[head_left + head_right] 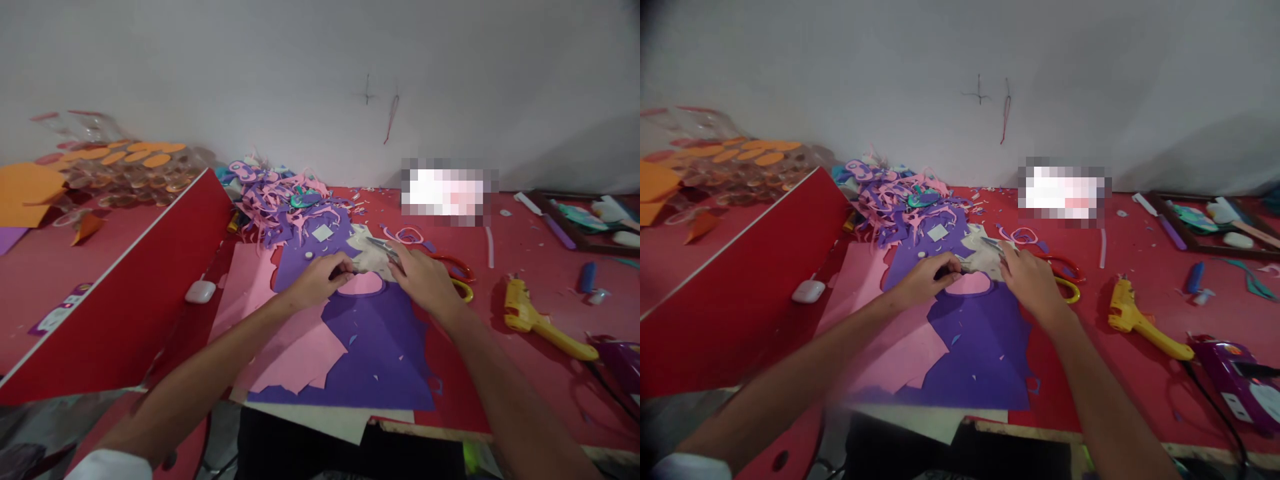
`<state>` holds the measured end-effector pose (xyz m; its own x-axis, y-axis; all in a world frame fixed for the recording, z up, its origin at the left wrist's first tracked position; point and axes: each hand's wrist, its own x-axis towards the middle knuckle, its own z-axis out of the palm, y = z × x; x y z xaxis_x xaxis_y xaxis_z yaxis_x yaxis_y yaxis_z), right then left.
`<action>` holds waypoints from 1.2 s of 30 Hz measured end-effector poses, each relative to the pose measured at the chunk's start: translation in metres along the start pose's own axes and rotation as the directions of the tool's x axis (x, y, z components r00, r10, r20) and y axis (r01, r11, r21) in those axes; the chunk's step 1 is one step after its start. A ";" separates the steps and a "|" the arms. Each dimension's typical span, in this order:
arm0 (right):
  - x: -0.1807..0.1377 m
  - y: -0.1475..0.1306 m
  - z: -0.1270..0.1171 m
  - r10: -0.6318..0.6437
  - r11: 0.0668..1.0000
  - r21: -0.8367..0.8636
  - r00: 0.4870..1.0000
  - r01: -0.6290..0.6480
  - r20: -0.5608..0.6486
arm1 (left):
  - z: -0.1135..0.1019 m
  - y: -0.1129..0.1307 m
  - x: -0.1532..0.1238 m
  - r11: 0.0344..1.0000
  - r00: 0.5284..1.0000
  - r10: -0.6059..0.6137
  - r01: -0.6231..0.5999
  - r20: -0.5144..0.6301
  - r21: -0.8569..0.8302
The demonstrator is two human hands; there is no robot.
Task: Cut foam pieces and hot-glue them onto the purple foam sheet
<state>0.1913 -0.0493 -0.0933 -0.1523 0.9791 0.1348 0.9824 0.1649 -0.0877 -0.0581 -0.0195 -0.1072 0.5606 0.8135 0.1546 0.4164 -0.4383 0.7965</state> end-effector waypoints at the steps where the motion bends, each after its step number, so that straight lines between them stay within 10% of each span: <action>1: 0.000 -0.001 0.001 0.001 1.000 0.005 1.000 -0.001 -0.001 | -0.002 0.000 0.001 1.000 1.000 -0.005 0.004 -0.029 -0.029; 14: 0.001 0.002 0.005 -0.006 0.999 0.043 1.000 0.005 0.009 | -0.081 -0.049 0.015 0.985 0.831 -0.106 0.012 -0.547 -0.172; 21: 0.001 0.002 0.005 -0.002 0.996 0.089 1.000 0.002 -0.004 | -0.088 -0.070 0.016 0.971 0.880 -0.160 0.058 -0.447 -0.233; 36: 0.002 0.003 0.005 -0.029 0.994 0.102 1.000 0.028 0.010 | -0.081 -0.074 0.014 0.932 0.938 0.011 0.116 -0.346 0.344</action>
<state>0.1937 -0.0460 -0.0984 -0.1821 0.9750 0.1277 0.9615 0.2037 -0.1843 -0.1389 0.0548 -0.1169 0.2830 0.8908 0.3555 0.6991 -0.4453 0.5594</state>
